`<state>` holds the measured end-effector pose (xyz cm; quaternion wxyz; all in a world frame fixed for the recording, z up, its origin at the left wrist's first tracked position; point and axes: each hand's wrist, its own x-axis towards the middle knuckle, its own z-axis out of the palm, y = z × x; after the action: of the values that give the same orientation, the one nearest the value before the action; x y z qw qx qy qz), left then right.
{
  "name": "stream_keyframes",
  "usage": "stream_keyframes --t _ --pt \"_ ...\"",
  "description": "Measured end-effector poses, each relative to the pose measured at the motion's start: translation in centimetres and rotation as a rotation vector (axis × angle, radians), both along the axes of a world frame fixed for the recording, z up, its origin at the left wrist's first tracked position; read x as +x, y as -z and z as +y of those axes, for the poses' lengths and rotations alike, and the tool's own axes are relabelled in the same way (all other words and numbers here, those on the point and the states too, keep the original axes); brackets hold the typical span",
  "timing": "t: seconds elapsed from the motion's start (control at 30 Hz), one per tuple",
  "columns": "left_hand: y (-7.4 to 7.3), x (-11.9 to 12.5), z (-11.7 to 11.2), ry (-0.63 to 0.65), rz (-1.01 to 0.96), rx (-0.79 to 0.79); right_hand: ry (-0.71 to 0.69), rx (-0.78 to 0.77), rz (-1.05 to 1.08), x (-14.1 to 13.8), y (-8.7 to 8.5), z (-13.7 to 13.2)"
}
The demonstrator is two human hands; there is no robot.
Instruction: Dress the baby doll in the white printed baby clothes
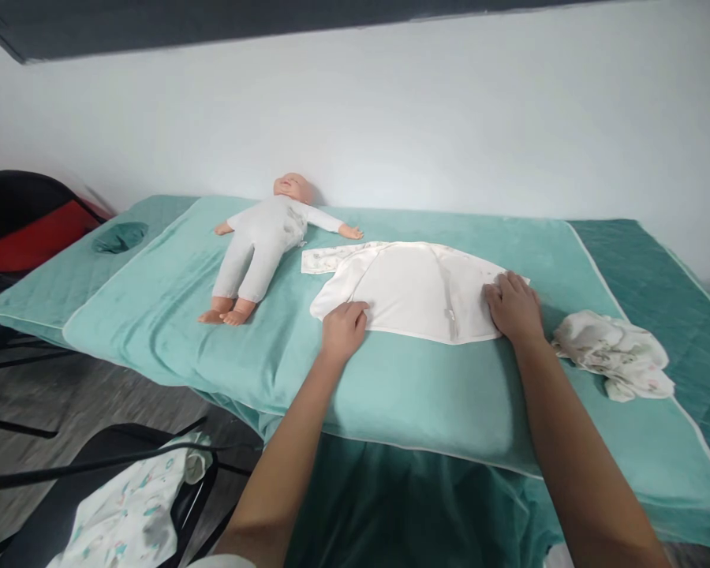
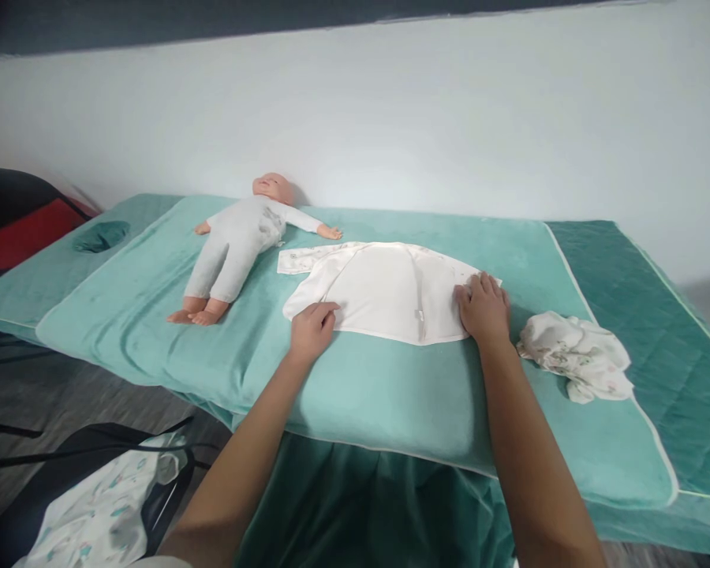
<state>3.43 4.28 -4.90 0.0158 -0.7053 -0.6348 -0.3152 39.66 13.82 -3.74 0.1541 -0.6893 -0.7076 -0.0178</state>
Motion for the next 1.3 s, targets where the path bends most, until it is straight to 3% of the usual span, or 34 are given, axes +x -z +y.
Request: stream_keyframes --t 0.2,0.37,0.47,0.57,0.7,0.87,1.3 --pt "-0.1 0.0 0.0 0.002 -0.026 0.004 0.027 0.017 0.019 -0.1 -0.1 -0.1" --pt "-0.2 0.1 0.1 0.004 -0.021 0.006 0.009 0.127 0.047 0.0 -0.1 -0.4" --pt "-0.2 0.1 0.2 0.017 -0.008 -0.001 -0.087 0.247 0.051 -0.7 -0.6 -0.8" --pt "-0.2 0.0 0.2 0.026 -0.003 -0.007 -0.267 0.299 0.072 -2.7 -1.3 -0.9" --pt "-0.2 -0.1 0.2 0.023 -0.031 -0.012 -0.381 0.160 0.078 -6.2 -1.6 0.1" --pt "-0.1 -0.3 0.3 0.050 -0.095 -0.006 -0.229 -0.067 -0.072 -8.1 -0.7 1.2" --pt "-0.1 -0.3 0.4 0.035 -0.158 -0.036 -0.177 -0.094 -0.132 -8.5 -0.5 -0.5"
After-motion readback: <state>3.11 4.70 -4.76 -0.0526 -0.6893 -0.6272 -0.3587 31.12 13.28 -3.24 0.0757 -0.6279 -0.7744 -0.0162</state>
